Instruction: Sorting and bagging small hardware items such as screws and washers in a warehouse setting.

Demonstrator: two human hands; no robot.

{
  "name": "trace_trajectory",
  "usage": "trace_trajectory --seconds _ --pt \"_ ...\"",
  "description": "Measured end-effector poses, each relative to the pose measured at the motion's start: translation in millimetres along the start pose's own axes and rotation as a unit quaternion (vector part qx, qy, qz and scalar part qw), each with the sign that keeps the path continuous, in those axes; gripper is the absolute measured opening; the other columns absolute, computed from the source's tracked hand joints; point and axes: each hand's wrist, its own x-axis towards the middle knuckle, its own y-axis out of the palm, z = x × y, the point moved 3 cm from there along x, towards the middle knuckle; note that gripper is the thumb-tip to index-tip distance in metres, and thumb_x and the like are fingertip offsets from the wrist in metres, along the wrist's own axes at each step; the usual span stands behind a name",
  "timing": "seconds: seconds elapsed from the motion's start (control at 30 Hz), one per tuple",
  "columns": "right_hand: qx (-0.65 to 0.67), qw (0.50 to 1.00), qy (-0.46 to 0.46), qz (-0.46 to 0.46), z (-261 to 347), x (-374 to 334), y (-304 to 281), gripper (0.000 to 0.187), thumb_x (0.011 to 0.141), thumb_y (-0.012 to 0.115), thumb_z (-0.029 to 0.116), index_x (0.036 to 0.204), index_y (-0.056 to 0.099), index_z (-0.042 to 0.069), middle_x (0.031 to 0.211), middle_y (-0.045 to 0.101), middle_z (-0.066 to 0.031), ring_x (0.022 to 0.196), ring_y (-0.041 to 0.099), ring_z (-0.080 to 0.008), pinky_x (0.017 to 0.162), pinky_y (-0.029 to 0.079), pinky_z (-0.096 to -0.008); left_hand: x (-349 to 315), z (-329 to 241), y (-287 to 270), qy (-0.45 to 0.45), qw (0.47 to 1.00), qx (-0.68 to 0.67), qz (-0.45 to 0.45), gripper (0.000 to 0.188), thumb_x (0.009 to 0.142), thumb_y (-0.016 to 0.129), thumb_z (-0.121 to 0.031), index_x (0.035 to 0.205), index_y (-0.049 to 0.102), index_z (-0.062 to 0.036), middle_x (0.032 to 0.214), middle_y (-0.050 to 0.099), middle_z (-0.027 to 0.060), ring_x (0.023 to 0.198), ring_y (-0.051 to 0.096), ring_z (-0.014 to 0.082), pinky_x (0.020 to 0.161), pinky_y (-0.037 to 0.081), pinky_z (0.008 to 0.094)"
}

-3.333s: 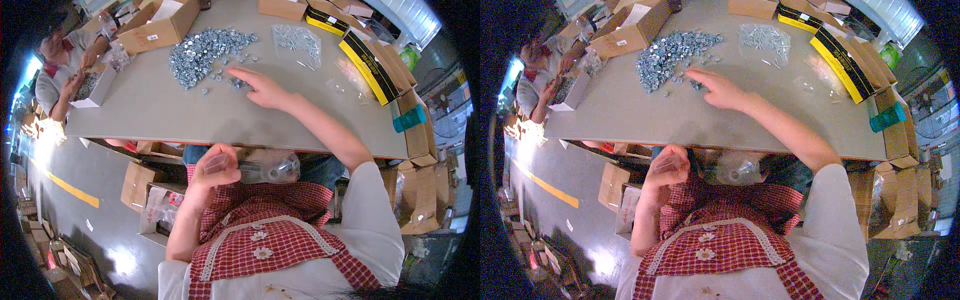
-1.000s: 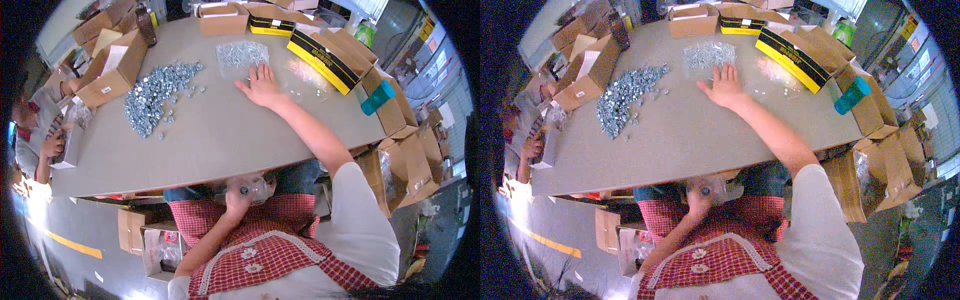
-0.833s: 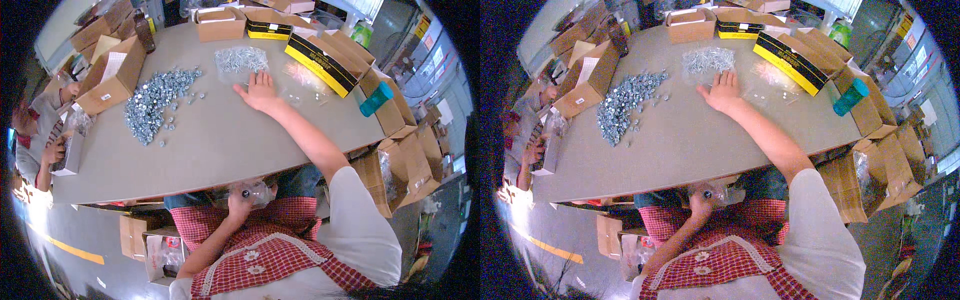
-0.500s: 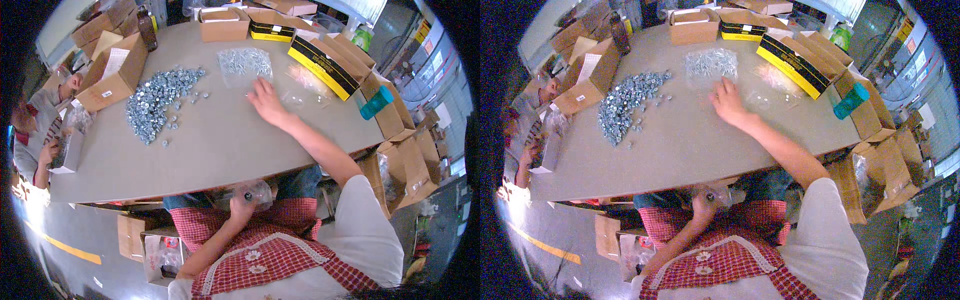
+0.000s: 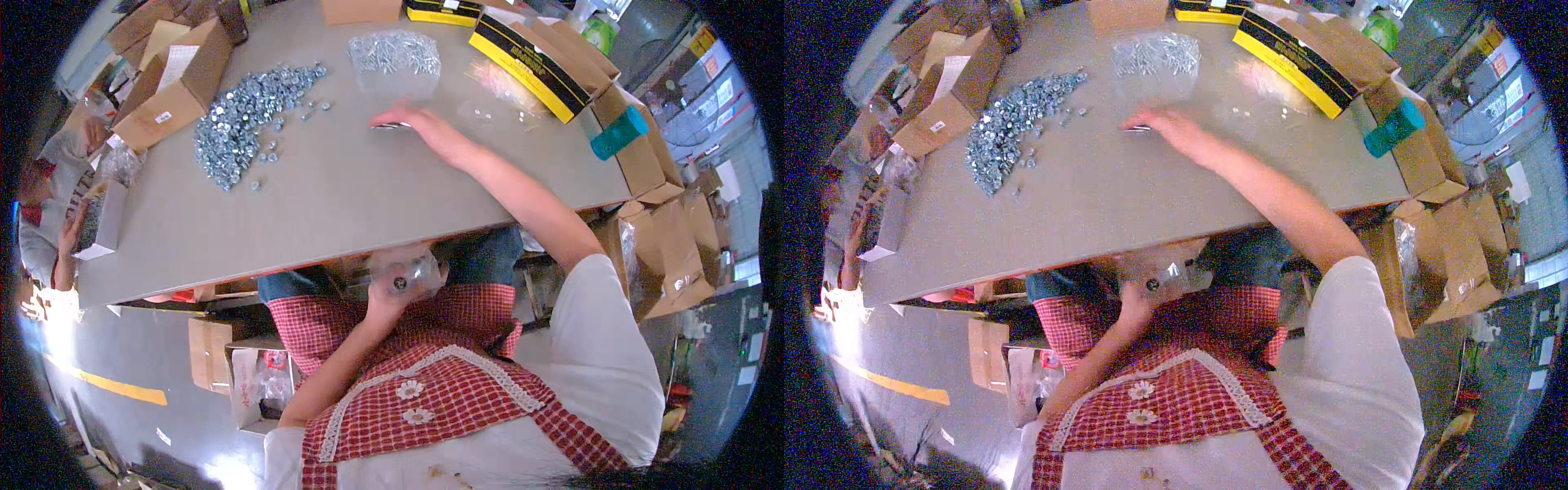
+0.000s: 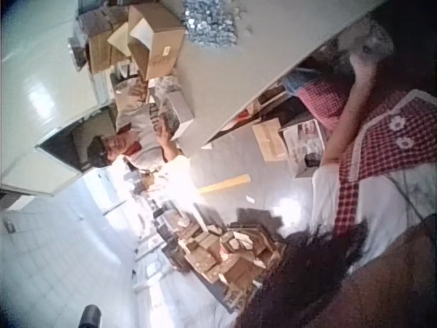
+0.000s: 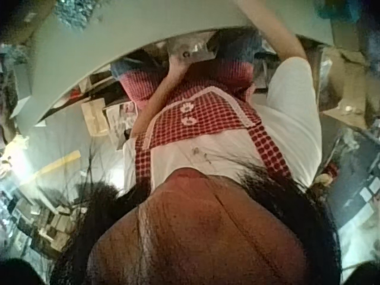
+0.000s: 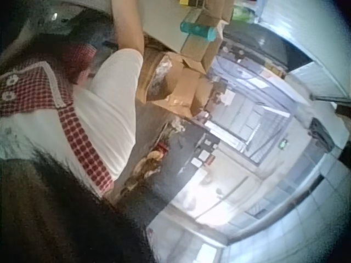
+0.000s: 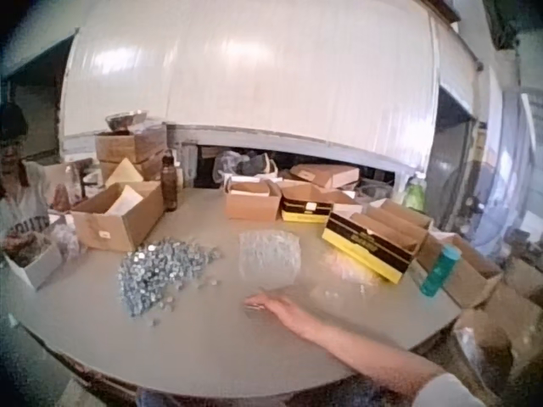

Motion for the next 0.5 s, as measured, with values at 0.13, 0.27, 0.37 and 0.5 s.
trace_trajectory --seconds 0.13,0.27,0.37,0.5 --pt "0.015 0.997 -0.015 0.073 19.9 -24.6 36.6 0.051 0.103 0.039 0.043 0.104 0.074 0.006 0.12 0.068 -0.0078 0.119 0.057 -0.0207 0.11 0.036 -0.033 1.8 7.1 2.6 -0.016 1.0 -0.018 -0.006 0.045 0.077 0.079 -0.038 0.105 0.068 -0.0043 0.105 0.07 0.0155 0.096 0.068 0.0299 0.085 0.052 0.0399" --pt "0.039 0.987 -0.054 0.144 50.3 -80.5 49.2 0.049 0.104 0.041 0.04 0.1 0.074 0.004 0.114 0.069 -0.0095 0.113 0.06 -0.0216 0.104 0.04 -0.0339 -6.5 -12.2 -1.8 0.0 1.0 -0.005 -0.03 0.042 0.078 0.078 -0.034 0.106 0.068 -0.0037 0.107 0.069 0.0159 0.098 0.067 0.0314 0.087 0.051 0.0413" --pt "0.195 0.965 -0.025 0.173 83.6 -117.0 55.9 0.047 0.103 0.042 0.027 0.085 0.07 -0.005 0.095 0.071 -0.016 0.096 0.065 -0.0267 0.095 0.045 -0.0379 -5.3 -4.3 2.4 0.026 0.997 0.022 -0.062 0.042 0.079 0.078 -0.029 0.109 0.066 -0.003 0.103 0.069 0.0133 0.093 0.066 0.0289 0.085 0.052 0.0409" --pt "0.249 0.963 -0.045 0.089 83.1 -141.6 54.7 0.039 0.101 0.047 0.023 0.085 0.07 -0.004 0.096 0.071 -0.0148 0.094 0.065 -0.026 0.094 0.046 -0.0384 9.5 7.1 5.7 0.068 0.993 -0.021 -0.093 0.031 0.078 0.078 -0.025 0.099 0.066 -0.004 0.097 0.069 0.013 0.088 0.066 0.0278 0.077 0.053 0.0387"
